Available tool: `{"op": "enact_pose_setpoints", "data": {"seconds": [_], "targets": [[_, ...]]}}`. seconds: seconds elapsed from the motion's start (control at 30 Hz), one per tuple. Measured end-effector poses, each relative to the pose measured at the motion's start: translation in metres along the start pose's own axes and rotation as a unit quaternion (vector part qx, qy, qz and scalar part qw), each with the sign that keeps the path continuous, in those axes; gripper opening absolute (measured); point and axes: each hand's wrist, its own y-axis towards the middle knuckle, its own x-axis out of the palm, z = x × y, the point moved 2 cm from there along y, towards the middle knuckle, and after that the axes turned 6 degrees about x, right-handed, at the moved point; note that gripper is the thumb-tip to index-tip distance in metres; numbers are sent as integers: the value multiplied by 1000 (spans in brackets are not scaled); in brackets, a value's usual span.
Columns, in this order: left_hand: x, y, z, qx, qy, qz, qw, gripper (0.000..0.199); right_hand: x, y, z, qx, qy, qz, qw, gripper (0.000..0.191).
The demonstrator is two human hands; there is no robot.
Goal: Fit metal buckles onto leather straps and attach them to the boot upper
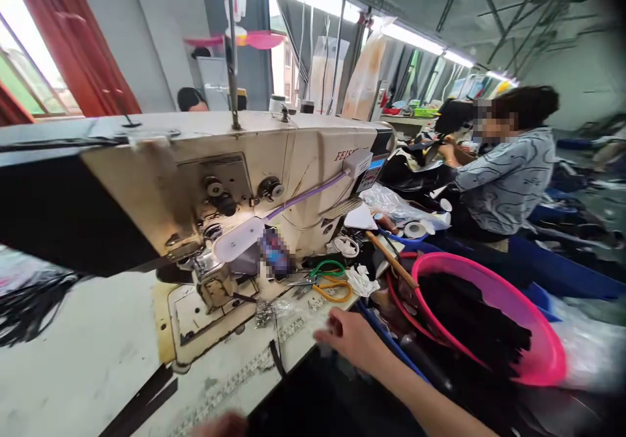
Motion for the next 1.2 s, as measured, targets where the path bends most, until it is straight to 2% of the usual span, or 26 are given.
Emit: {"op": "enact_pose_setpoints", "data": {"seconds": [0.07, 0.1, 0.17, 0.2, 0.23, 0.3, 0.37, 0.43, 0.47, 0.57, 0.6, 0.63, 0.73, 0.8, 0.87, 1.03, 1.2], "targets": [[-6, 25, 21, 59, 1, 30, 998, 46, -3, 11, -28, -88, 17, 94, 992, 29], [-7, 41, 33, 92, 6, 52, 994, 57, -1, 14, -44, -140, 30, 129, 981, 27], [-7, 68, 53, 122, 13, 87, 989, 72, 7, 15, -73, -235, 58, 152, 958, 24], [-7, 79, 60, 125, 11, 94, 988, 69, 10, 14, -86, -270, 69, 145, 949, 24], [-8, 86, 64, 128, 4, 102, 987, 54, 12, 13, -98, -296, 81, 132, 943, 26], [-15, 87, 59, 122, -27, 120, 985, 37, 12, 13, -115, -303, 124, 102, 939, 31], [-32, 73, 42, 108, -77, 132, 982, 29, 11, 18, -125, -251, 217, 68, 941, 36], [-60, 47, 14, 76, -138, 128, 979, 25, 19, 27, -135, -153, 347, -16, 925, 37], [-77, 31, -2, 56, -167, 123, 977, 26, 29, 31, -142, -95, 408, -82, 904, 34], [-139, -18, -50, 3, -226, 127, 966, 41, 78, 34, -172, 57, 509, -290, 809, 21], [-160, -32, -64, -10, -233, 136, 963, 46, 97, 34, -185, 82, 514, -333, 786, 18], [-179, -43, -77, -26, -232, 151, 960, 48, 117, 34, -199, 92, 511, -360, 775, 15], [-222, -63, -105, -92, -178, 210, 957, 42, 171, 37, -241, 81, 478, -381, 788, 7], [-238, -65, -114, -123, -108, 254, 953, 31, 201, 41, -265, 71, 450, -383, 804, 6], [-246, -61, -115, -128, -36, 289, 948, 21, 224, 46, -284, 59, 428, -378, 819, 8], [-255, -37, -113, -113, 67, 304, 944, 16, 264, 63, -307, 49, 362, -337, 867, 13], [-264, -22, -123, -100, 68, 314, 942, 14, 284, 82, -309, 37, 317, -299, 899, 16]]}}
